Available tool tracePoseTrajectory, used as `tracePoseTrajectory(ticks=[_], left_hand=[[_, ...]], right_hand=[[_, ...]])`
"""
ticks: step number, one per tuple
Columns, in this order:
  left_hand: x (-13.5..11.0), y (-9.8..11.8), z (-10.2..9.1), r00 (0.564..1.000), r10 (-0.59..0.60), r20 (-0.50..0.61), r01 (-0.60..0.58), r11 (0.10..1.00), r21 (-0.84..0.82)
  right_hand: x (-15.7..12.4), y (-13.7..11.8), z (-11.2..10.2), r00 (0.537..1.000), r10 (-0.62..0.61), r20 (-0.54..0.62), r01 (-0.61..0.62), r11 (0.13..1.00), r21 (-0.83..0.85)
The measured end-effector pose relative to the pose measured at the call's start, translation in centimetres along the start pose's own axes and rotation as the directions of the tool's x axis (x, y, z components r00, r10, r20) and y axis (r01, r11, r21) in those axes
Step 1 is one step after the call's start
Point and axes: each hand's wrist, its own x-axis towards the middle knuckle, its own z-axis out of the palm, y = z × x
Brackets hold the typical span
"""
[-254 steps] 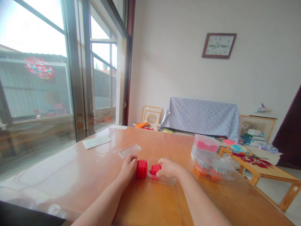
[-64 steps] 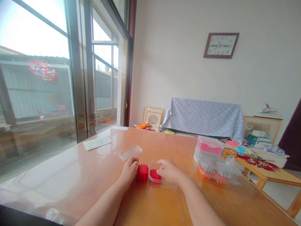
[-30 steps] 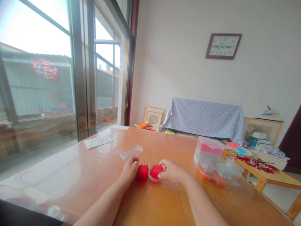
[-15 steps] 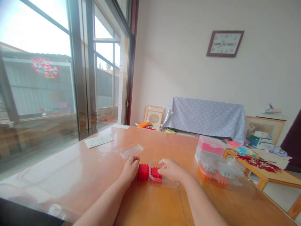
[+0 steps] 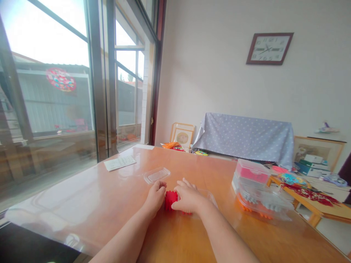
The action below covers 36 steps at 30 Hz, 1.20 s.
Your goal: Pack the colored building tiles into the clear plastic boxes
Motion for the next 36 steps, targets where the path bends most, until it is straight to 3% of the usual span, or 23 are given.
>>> tracePoseTrajectory(ticks=[9, 15, 21, 30, 36], left_hand=[[-0.1, 0.2, -0.2, 1.000, -0.009, -0.001, 0.009, 1.000, -0.012], [0.0, 0.0, 0.0, 1.000, -0.024, -0.002, 0.024, 1.000, -0.007], [0.1, -0.3, 0.0, 1.000, -0.015, 0.017, 0.015, 1.000, -0.009], [0.0, -0.3, -0.2, 1.000, -0.006, 0.027, 0.006, 1.000, 0.004], [0.0, 0.1, -0.4, 0.999, -0.018, 0.031, 0.017, 1.000, 0.017]], right_hand=[[0.0, 1.3, 0.3, 0.994, -0.009, -0.110, 0.034, 0.974, 0.223], [-1.4, 4.5, -0.8, 0.973, 0.054, -0.224, 0.015, 0.955, 0.296], [-2.8, 6.9, -0.3, 0.983, 0.119, -0.139, -0.066, 0.938, 0.340], [-2.2, 7.4, 1.4, 0.980, 0.182, -0.084, -0.135, 0.909, 0.395], [-2.4, 7.8, 1.1, 0.945, 0.327, -0.025, -0.293, 0.878, 0.379]])
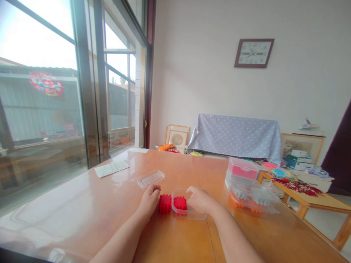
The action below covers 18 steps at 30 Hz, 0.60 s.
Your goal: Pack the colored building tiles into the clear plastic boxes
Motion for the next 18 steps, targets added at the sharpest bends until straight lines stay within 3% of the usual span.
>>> tracePoseTrajectory(ticks=[6, 14, 18], left_hand=[[-0.3, 0.7, -0.2, 0.999, -0.030, 0.017, 0.031, 0.999, -0.012], [-0.3, 0.9, -0.2, 0.999, -0.037, 0.016, 0.038, 0.999, -0.014], [-0.2, 0.6, -0.2, 0.999, -0.034, 0.016, 0.034, 0.999, -0.016]], right_hand=[[0.8, -0.1, 0.8, 0.997, 0.070, -0.021, -0.071, 0.996, -0.057], [1.4, -0.2, 1.9, 0.997, 0.069, -0.039, -0.070, 0.997, -0.029], [1.0, -0.2, 1.3, 0.997, 0.057, -0.054, -0.058, 0.998, -0.016]])
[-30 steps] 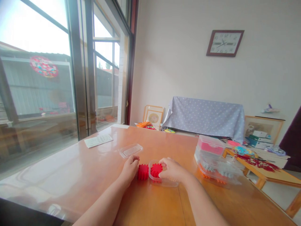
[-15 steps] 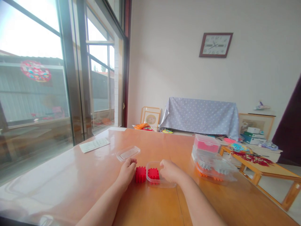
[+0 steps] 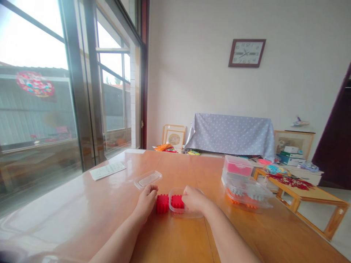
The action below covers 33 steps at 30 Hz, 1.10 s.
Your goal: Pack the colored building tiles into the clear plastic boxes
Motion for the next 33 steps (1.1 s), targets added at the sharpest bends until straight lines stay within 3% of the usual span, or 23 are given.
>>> tracePoseTrajectory(ticks=[4, 8, 17, 27, 30, 33], left_hand=[[0.0, 0.1, -0.1, 1.000, -0.002, 0.002, 0.002, 1.000, 0.003], [-0.3, 0.5, -0.3, 1.000, 0.001, 0.012, -0.001, 1.000, 0.010], [-1.2, 1.7, -0.4, 0.999, 0.001, 0.036, -0.002, 0.999, 0.036], [-2.3, 4.9, -1.4, 0.999, -0.040, 0.032, 0.039, 0.999, 0.031], [-2.0, 6.3, -2.6, 0.987, 0.000, 0.160, -0.019, 0.993, 0.121], [-1.8, 7.8, -3.9, 0.929, 0.012, 0.369, -0.108, 0.965, 0.241]], right_hand=[[-0.7, 1.2, -2.0, 0.988, -0.049, -0.148, 0.064, 0.993, 0.101], [-0.9, 4.0, -3.4, 0.914, -0.018, -0.406, 0.117, 0.968, 0.221], [-0.5, 9.0, -1.8, 0.795, 0.032, -0.606, 0.181, 0.940, 0.288], [1.8, 11.8, -0.3, 0.800, 0.042, -0.598, 0.220, 0.907, 0.358], [2.3, 11.9, 0.0, 0.807, 0.044, -0.589, 0.201, 0.917, 0.345], [2.4, 12.0, 0.1, 0.811, 0.039, -0.584, 0.184, 0.930, 0.318]])
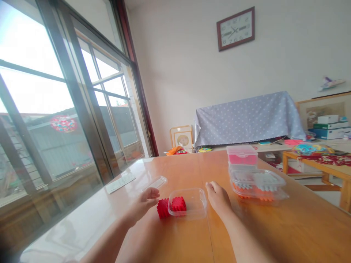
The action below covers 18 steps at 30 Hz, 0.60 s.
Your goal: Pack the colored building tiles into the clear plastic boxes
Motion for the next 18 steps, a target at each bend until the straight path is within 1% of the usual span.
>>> tracePoseTrajectory(ticks=[2, 3, 5, 7, 11, 14, 16, 18], left_hand=[[0.0, 0.7, -0.7, 0.991, 0.015, 0.130, -0.033, 0.990, 0.140], [0.0, 1.0, -1.0, 0.984, 0.022, 0.176, -0.059, 0.977, 0.207], [0.2, 1.3, -1.1, 0.971, 0.044, 0.233, -0.116, 0.946, 0.302], [0.4, 1.3, -0.9, 0.963, 0.070, 0.262, -0.164, 0.920, 0.357], [0.8, 0.7, -0.4, 0.960, 0.086, 0.268, -0.197, 0.886, 0.420], [0.7, 0.5, -0.7, 0.964, 0.086, 0.251, -0.186, 0.895, 0.406], [0.7, 0.8, -1.1, 0.969, 0.104, 0.223, -0.186, 0.902, 0.389], [0.8, 1.6, -1.4, 0.972, 0.153, 0.176, -0.211, 0.902, 0.377]], right_hand=[[0.0, 0.0, 0.0, 1.000, 0.002, 0.004, -0.002, 1.000, -0.021], [0.0, 0.0, 0.0, 1.000, 0.007, 0.004, -0.007, 1.000, -0.030], [0.0, -0.1, 0.0, 1.000, 0.019, 0.009, -0.019, 0.999, -0.036], [-0.1, -0.1, 0.0, 1.000, 0.025, 0.020, -0.024, 0.999, -0.034], [-0.1, 0.1, 0.0, 1.000, 0.018, 0.022, -0.017, 0.999, -0.043], [-0.1, 0.2, 0.0, 1.000, 0.021, 0.022, -0.020, 0.999, -0.049], [-0.2, -0.1, -0.1, 1.000, 0.024, 0.013, -0.023, 0.999, -0.043], [-0.3, -0.7, -0.2, 1.000, 0.025, 0.006, -0.025, 0.999, -0.031]])
